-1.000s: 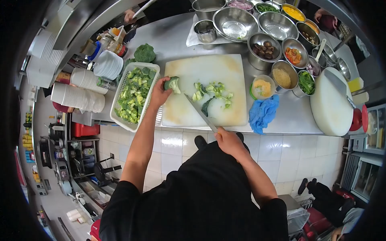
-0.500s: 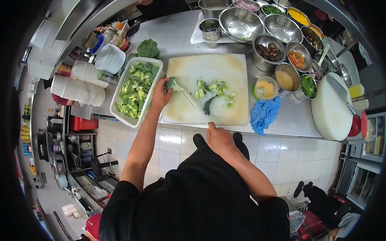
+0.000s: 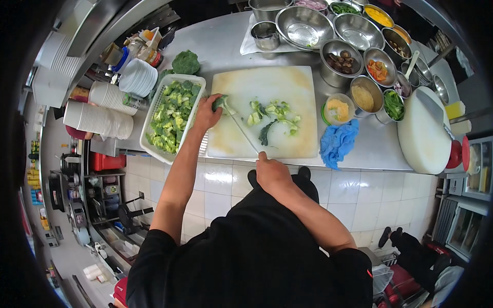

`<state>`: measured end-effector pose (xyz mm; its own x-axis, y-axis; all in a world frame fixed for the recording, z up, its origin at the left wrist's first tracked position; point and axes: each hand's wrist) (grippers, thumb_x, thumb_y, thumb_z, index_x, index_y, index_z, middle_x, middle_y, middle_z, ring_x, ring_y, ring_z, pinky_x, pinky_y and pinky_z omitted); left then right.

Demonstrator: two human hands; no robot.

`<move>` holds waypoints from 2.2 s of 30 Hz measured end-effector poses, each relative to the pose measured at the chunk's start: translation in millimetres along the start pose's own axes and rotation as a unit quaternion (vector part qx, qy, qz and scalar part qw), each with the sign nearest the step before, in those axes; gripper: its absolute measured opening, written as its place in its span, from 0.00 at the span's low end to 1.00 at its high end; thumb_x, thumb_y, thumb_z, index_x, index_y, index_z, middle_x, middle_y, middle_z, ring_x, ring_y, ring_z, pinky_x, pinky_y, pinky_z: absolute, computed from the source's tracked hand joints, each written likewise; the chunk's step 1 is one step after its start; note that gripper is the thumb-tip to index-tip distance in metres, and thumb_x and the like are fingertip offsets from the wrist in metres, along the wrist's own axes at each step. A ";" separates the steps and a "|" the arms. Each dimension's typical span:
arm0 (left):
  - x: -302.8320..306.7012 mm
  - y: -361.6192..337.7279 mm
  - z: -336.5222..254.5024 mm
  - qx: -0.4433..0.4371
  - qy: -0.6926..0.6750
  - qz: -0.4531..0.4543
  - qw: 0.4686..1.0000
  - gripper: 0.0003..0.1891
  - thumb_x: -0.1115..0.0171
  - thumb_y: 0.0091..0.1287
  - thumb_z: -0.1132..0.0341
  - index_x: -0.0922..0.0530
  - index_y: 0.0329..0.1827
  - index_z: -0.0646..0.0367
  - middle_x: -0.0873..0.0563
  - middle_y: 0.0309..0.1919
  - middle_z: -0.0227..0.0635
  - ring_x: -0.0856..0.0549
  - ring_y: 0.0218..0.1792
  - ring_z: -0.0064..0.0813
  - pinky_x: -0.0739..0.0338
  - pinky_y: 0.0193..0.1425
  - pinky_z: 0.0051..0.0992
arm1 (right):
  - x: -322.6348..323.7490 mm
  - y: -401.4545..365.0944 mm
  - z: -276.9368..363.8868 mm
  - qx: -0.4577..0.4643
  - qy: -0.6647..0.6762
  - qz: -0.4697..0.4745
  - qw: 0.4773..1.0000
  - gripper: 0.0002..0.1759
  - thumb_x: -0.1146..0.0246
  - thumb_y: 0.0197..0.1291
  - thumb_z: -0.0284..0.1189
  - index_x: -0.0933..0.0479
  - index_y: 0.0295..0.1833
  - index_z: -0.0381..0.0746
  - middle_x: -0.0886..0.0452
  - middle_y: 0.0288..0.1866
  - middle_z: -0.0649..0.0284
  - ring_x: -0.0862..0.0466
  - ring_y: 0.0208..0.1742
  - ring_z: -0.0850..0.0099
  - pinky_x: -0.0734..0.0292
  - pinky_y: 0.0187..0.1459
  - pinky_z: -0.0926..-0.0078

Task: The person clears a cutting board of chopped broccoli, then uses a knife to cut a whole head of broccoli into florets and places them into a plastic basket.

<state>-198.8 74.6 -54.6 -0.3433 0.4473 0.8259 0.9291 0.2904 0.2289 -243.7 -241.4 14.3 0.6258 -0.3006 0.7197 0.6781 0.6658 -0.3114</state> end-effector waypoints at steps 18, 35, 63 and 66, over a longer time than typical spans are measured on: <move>-4.5 -40.5 4.6 0.083 -0.181 -0.072 0.977 0.23 0.32 0.54 0.75 0.25 0.55 0.60 0.19 0.51 0.45 0.19 0.49 0.42 0.23 0.54 0.33 | -3.0 -22.7 -37.8 0.004 0.128 -0.023 0.992 0.13 0.48 0.70 0.36 0.31 0.45 0.35 0.21 0.26 0.40 0.20 0.33 0.38 0.28 0.37 0.41; 10.5 -29.1 -24.1 0.011 0.024 0.004 1.000 0.35 0.32 0.52 0.73 0.26 0.67 0.49 0.25 0.45 0.49 0.24 0.49 0.49 0.25 0.57 0.38 | -24.0 22.8 -17.9 -0.009 -0.037 -0.004 0.999 0.13 0.48 0.66 0.29 0.29 0.49 0.31 0.16 0.34 0.42 0.15 0.39 0.43 0.20 0.44 0.47; 7.4 -53.6 -6.1 -0.007 -0.085 -0.080 0.993 0.22 0.35 0.57 0.78 0.24 0.57 0.59 0.17 0.48 0.44 0.17 0.48 0.40 0.23 0.54 0.33 | -17.6 26.8 -20.8 0.016 0.039 0.028 0.999 0.14 0.50 0.70 0.35 0.30 0.47 0.34 0.19 0.31 0.39 0.18 0.38 0.40 0.25 0.42 0.41; 20.0 -49.9 -33.4 0.074 -0.091 -0.036 0.992 0.22 0.32 0.59 0.75 0.23 0.58 0.58 0.15 0.46 0.42 0.15 0.43 0.34 0.21 0.49 0.30 | -7.2 18.0 -36.5 -0.048 0.126 0.025 0.991 0.14 0.48 0.70 0.36 0.30 0.46 0.35 0.19 0.30 0.39 0.19 0.37 0.38 0.26 0.41 0.41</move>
<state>-247.4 40.8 -32.2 -0.4400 0.5629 0.6997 0.8753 0.4428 0.1942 -221.9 -252.1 -19.1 0.7276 -0.4380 0.5280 0.6699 0.6192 -0.4096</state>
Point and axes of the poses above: each hand's wrist, its own y-axis towards the middle knuckle, its own x-axis out of the back of the hand, z = x × y
